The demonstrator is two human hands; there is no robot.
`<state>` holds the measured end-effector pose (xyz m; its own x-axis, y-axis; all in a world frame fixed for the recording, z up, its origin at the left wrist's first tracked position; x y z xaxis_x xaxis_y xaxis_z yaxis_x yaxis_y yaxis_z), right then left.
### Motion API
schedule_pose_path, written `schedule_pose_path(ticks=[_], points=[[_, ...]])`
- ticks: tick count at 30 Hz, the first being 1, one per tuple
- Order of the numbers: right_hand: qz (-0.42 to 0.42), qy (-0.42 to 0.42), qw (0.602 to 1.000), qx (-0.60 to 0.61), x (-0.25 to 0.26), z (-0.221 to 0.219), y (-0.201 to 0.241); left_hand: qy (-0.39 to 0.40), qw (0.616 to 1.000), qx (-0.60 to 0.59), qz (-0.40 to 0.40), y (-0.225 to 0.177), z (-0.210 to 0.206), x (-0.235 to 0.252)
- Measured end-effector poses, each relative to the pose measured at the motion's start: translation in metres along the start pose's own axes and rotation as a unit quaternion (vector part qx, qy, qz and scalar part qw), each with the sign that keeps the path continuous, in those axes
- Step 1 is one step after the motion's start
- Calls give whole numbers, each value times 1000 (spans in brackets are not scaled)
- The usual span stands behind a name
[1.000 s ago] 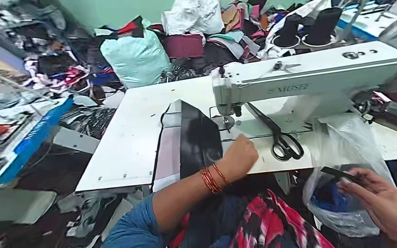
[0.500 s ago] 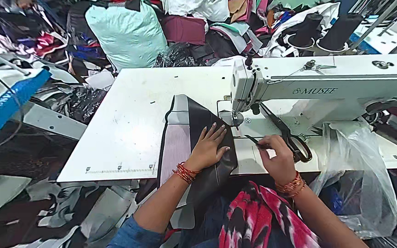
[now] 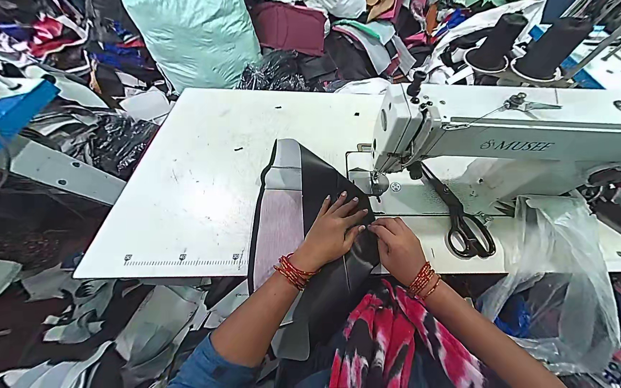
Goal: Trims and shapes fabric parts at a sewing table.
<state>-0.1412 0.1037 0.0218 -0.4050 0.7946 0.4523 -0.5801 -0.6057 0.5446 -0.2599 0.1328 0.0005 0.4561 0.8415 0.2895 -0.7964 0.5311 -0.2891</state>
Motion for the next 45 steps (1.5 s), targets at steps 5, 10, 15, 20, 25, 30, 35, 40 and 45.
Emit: schedule_pose_path(ticks=[5, 10, 15, 20, 25, 30, 35, 40, 45], points=[[-10, -8, 994, 104, -9, 4, -9, 24, 1000, 4, 2, 0, -2, 1], [-90, -37, 987, 125, 0, 20, -43, 42, 999, 4, 8, 1, -3, 2], [-165, 34, 975, 145, 3, 5, -57, 66, 997, -37, 33, 3, -1, 7], [-164, 28, 976, 142, 4, 4, -56, 39, 997, -46, 46, 4, 0, 6], [-169, 44, 978, 117, 7, 6, -52, 37, 996, -52, 57, 3, 0, 5], [-167, 50, 979, 110, 8, 6, -48, 72, 994, -61, 59, 0, -1, 6], [-165, 57, 980, 94, 8, 6, -47, 109, 991, 40, 69, -4, -2, 3], [-171, 62, 978, 101, 7, 6, -48, 194, 968, 75, 139, -2, -6, -2], [-166, 51, 978, 118, 3, 3, -53, 132, 983, 20, 129, 4, -10, -7]])
Point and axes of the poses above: each hand's wrist, its own x-axis towards the middle knuckle, its own z-axis out of the back of the hand, y = z × x, the point moved 10 cm from there along x, towards the middle knuckle, and after that the axes turned 14 degrees about x, right-handed, at the moved point
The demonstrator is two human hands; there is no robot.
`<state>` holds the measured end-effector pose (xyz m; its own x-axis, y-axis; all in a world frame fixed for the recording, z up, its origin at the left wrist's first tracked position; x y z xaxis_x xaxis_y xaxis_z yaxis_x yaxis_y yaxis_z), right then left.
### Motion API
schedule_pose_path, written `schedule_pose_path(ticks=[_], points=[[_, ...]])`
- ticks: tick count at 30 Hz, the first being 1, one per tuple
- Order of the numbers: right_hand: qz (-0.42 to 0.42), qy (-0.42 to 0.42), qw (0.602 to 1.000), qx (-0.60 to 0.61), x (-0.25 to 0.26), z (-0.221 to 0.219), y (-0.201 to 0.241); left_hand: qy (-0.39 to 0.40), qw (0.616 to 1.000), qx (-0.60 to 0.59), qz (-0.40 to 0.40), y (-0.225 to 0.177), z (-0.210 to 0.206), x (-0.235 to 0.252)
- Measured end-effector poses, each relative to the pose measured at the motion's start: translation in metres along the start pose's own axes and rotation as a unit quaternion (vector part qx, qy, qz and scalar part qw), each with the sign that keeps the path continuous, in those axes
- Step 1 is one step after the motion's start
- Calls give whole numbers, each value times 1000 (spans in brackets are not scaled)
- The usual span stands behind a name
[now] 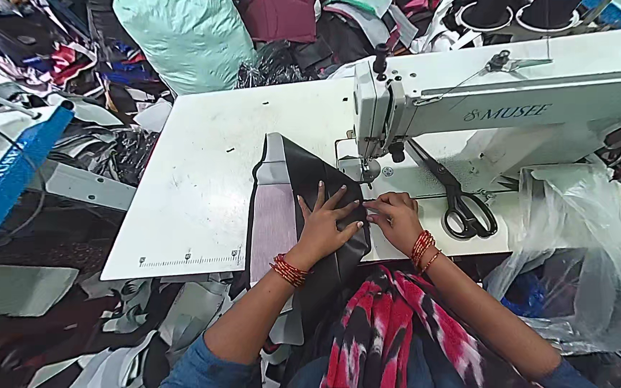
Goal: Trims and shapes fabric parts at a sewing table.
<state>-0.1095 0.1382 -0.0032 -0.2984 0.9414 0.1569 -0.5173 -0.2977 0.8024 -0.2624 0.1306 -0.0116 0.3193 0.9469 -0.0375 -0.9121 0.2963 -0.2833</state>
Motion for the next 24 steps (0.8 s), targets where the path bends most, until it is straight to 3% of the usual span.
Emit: schedule_pose_path(ticks=[10, 19, 24], points=[[-3, -2, 1000, 7, 1, 1, 0, -50, 998, 19, -18, -1, 3, -1], [-13, 16, 1000, -11, 2, 1, 5, 0, 1000, 6, -9, -3, 4, 0], [24, -21, 999, 2, -2, 5, 7, -9, 1000, 11, -10, -5, 6, -1]])
Point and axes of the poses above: each hand's wrist, its own x-axis towards the middle knuckle, its own z-axis out of the back of the hand, y = z × x, the point moved 10 cm from there along x, towards the middle knuckle, and after that the axes turned 14 degrees about x, right-handed, at the moved point
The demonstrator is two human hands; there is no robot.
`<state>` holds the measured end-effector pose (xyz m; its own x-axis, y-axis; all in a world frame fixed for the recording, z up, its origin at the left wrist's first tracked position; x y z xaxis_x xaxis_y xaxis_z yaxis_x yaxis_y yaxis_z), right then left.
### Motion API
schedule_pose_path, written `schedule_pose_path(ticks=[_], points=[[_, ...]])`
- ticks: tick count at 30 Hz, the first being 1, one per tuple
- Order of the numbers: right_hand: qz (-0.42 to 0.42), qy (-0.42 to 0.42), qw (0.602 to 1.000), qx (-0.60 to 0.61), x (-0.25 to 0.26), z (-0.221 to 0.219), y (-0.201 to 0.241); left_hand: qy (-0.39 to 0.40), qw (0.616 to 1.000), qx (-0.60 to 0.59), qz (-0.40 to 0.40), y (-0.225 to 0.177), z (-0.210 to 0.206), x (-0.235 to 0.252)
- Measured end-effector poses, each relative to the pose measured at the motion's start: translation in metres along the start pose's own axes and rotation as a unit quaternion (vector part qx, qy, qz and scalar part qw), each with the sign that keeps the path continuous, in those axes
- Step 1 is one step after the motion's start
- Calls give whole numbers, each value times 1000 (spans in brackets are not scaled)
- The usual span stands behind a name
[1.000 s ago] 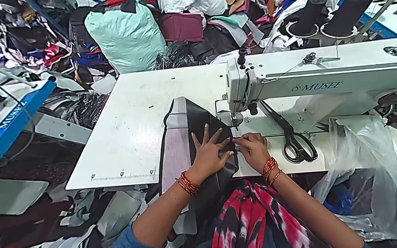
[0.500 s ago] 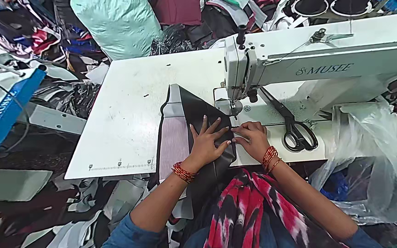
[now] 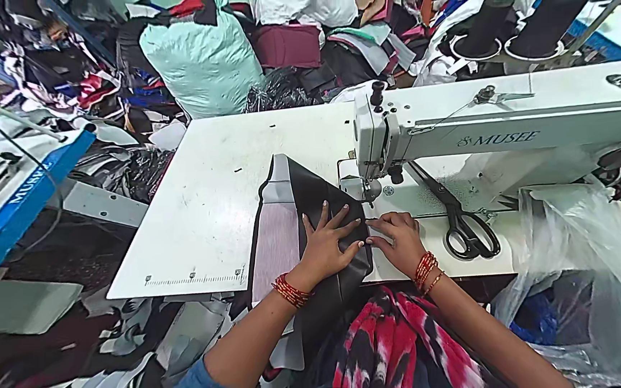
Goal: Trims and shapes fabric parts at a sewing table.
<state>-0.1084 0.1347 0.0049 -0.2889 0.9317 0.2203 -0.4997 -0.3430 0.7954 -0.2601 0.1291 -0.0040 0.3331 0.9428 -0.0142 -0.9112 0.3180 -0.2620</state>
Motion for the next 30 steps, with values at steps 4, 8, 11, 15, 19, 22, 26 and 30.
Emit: schedule_pose_path(ticks=[4, 8, 11, 15, 19, 22, 26, 30], points=[[64, -51, 996, 41, -10, 8, 5, -34, 999, -5, -7, 0, 3, 9], [81, -13, 996, 35, -13, 2, 10, 6, 1000, -6, 7, 2, 1, 33], [92, 11, 996, 15, -9, 0, 13, -3, 1000, -8, 1, 1, 3, 46], [87, 116, 989, 21, -7, -9, 17, -7, 1000, -10, 2, 1, 3, 46], [121, 126, 985, 13, -9, -10, 23, -20, 1000, -14, 0, 1, 4, 47], [179, 56, 982, -19, -11, -7, 27, -10, 1000, -17, 0, 0, 2, 54], [200, 39, 979, -28, -11, -5, 24, -7, 1000, -28, 1, -1, 1, 59], [207, 26, 978, -29, -11, -4, 24, -2, 1000, -23, 0, 0, 1, 60]])
Point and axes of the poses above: each hand's wrist, its own x-axis towards the middle knuckle, its own z-axis out of the back of the hand, y = z × x, the point moved 10 cm from there along x, towards the middle knuckle, and after that the axes turned 14 degrees about x, right-handed, at the moved point
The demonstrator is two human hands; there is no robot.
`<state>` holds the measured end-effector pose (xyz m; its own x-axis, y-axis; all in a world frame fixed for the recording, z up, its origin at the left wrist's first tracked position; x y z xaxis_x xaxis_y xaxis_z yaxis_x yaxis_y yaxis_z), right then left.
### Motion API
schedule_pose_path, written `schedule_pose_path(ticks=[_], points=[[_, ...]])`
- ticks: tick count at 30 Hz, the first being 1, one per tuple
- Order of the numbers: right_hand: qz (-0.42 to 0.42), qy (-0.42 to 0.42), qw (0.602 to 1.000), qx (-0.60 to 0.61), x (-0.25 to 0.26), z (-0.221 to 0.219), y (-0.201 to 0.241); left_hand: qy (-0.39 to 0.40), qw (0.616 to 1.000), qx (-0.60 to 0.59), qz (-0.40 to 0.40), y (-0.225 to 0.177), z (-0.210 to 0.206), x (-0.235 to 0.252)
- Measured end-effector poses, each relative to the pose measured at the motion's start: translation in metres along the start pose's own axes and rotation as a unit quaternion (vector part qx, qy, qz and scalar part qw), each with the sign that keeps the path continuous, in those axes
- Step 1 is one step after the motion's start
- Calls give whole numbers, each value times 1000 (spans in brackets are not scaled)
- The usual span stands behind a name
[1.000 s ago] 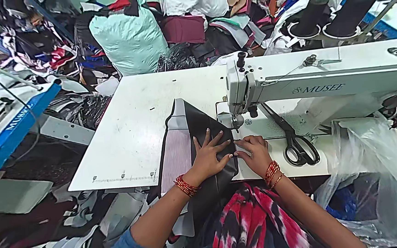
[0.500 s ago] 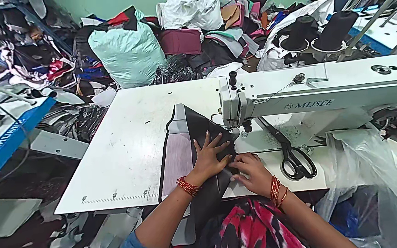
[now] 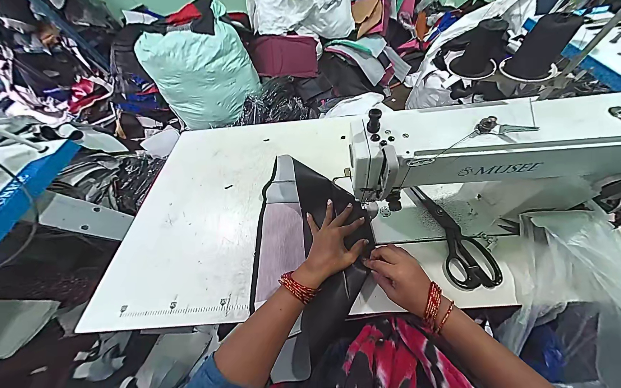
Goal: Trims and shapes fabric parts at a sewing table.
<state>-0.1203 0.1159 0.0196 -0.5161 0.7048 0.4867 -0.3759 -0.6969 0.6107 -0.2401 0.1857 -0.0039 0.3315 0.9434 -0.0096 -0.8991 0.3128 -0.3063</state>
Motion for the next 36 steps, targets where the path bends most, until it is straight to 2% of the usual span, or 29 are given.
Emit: schedule_pose_path(ticks=[8, 17, 20, 22, 24, 26, 29, 36], points=[[-16, -6, 1000, 4, 5, -2, -3, 18, 1000, -11, -22, 2, 0, 8], [-24, 0, 1000, 13, 11, -10, 1, -10, 997, -7, -74, 9, 3, 12], [-67, -3, 996, 57, 10, -2, -10, -10, 997, -8, -71, 8, 4, 12], [-123, -19, 992, 26, 10, 9, -22, -10, 998, -7, -69, 8, 3, 12], [-207, -6, 978, -5, 13, 14, -37, -3, 998, -2, -66, 8, 2, 12], [-252, 15, 967, -13, 15, 11, -46, -1, 998, 0, -66, 8, 2, 12], [-252, 12, 968, -12, 20, 9, -45, -15, 997, -3, -69, 8, 3, 12], [-244, 9, 970, -9, 24, 9, -45, 14, 998, 6, -59, 8, 1, 14]])
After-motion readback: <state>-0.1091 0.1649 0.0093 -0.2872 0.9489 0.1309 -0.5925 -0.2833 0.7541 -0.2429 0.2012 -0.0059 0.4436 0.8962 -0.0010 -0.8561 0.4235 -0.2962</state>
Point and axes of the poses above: each hand's wrist, its own x-axis towards the middle knuckle, its own z-axis out of the back of the hand, y = z × x, the point moved 10 cm from there along x, towards the middle knuckle, and after that the axes turned 14 degrees about x, right-handed, at the moved point
